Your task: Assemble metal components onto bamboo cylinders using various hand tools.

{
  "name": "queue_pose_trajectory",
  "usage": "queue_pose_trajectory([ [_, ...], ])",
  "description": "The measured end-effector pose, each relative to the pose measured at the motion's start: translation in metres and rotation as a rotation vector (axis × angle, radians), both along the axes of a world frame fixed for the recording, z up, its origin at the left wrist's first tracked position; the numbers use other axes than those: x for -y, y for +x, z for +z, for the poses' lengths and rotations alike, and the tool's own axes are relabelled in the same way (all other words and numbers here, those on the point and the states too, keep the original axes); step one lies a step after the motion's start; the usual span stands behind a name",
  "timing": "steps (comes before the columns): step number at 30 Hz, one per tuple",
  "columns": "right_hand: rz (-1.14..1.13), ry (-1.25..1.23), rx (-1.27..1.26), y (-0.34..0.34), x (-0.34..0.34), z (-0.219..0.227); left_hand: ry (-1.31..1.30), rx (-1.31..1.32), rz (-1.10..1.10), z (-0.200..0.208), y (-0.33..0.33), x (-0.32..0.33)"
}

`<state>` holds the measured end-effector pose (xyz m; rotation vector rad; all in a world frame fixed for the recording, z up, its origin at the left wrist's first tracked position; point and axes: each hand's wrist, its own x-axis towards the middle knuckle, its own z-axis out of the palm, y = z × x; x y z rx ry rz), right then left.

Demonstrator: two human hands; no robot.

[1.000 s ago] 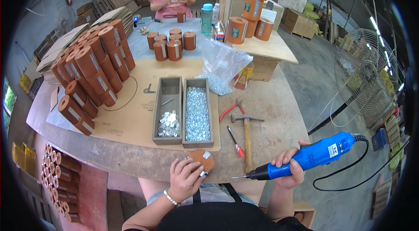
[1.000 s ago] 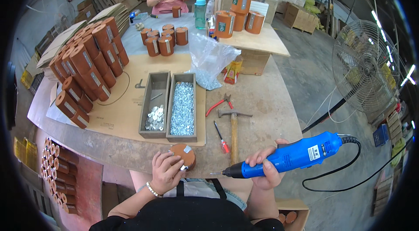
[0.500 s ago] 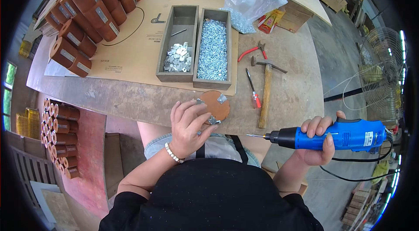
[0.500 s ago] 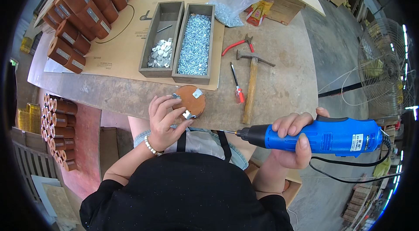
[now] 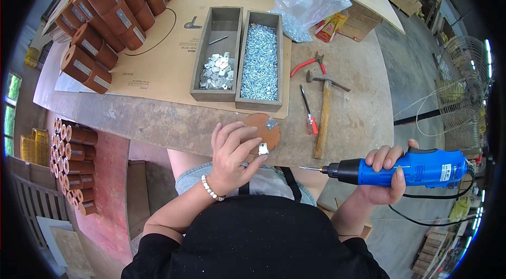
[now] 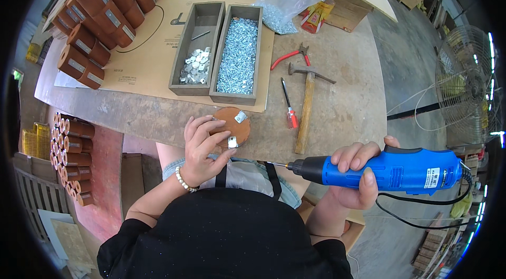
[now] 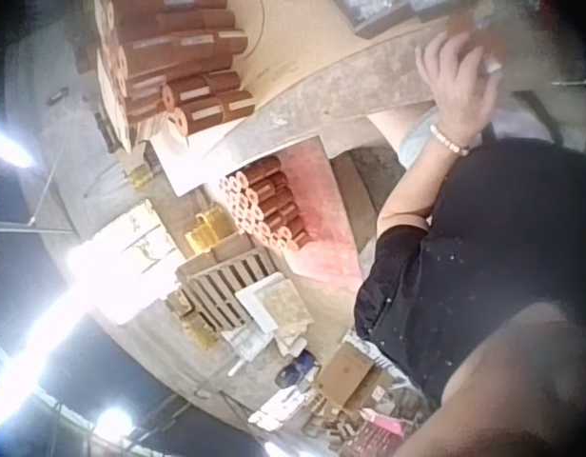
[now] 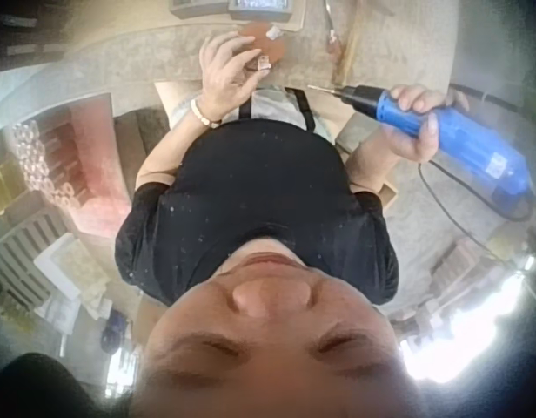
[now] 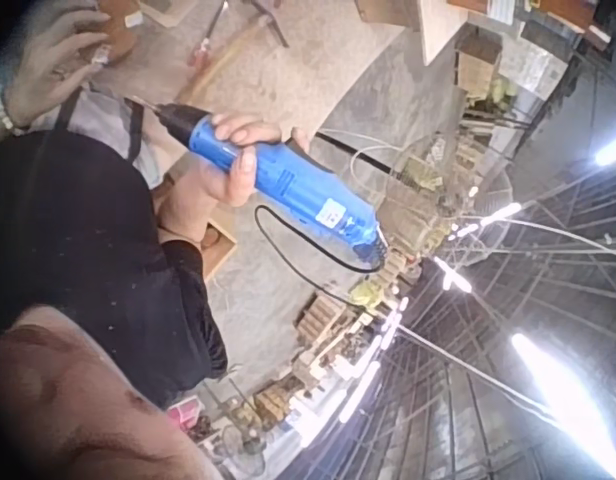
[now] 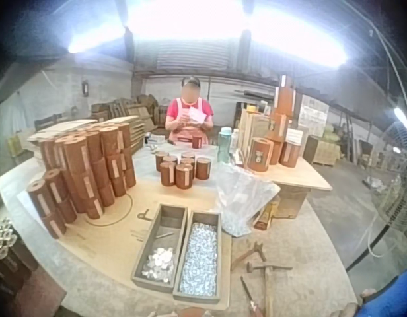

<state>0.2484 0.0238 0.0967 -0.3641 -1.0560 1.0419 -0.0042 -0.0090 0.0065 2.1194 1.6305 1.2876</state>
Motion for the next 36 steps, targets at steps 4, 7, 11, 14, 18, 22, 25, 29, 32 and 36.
queue_pose_trajectory([
  [4, 0.03, -0.008, 0.003, -0.003, -0.003, 0.0, 0.033, -0.031, -0.006, -0.007, -0.001, 0.0],
  [7, 0.04, -0.015, -0.001, -0.01, -0.004, 0.002, 0.058, -0.024, -0.002, -0.008, 0.0, 0.001],
  [11, 0.065, -0.012, 0.018, -0.026, -0.007, 0.009, 0.074, -0.006, -0.01, -0.012, 0.0, 0.0],
  [14, 0.09, -0.029, 0.057, -0.046, -0.008, 0.013, 0.071, -0.008, -0.01, -0.014, -0.001, 0.0],
  [18, 0.08, -0.086, 0.153, -0.076, -0.004, 0.022, 0.061, 0.044, -0.007, -0.014, -0.001, 0.001],
  [22, 0.177, -0.045, 0.261, -0.087, -0.009, 0.021, 0.076, 0.089, -0.035, -0.016, -0.001, 0.0],
  [25, 0.195, 0.011, 0.315, -0.091, -0.015, 0.019, 0.082, 0.113, -0.049, -0.017, -0.001, 0.0],
  [29, 0.208, 0.057, 0.376, -0.095, -0.02, 0.015, 0.09, 0.133, -0.053, -0.018, -0.002, -0.001],
  [32, 0.168, 0.054, 0.438, -0.102, -0.02, 0.015, 0.099, 0.135, -0.049, -0.018, -0.002, -0.001],
  [36, 0.125, 0.026, 0.488, -0.106, -0.02, 0.015, 0.104, 0.145, -0.048, -0.017, -0.002, -0.002],
])
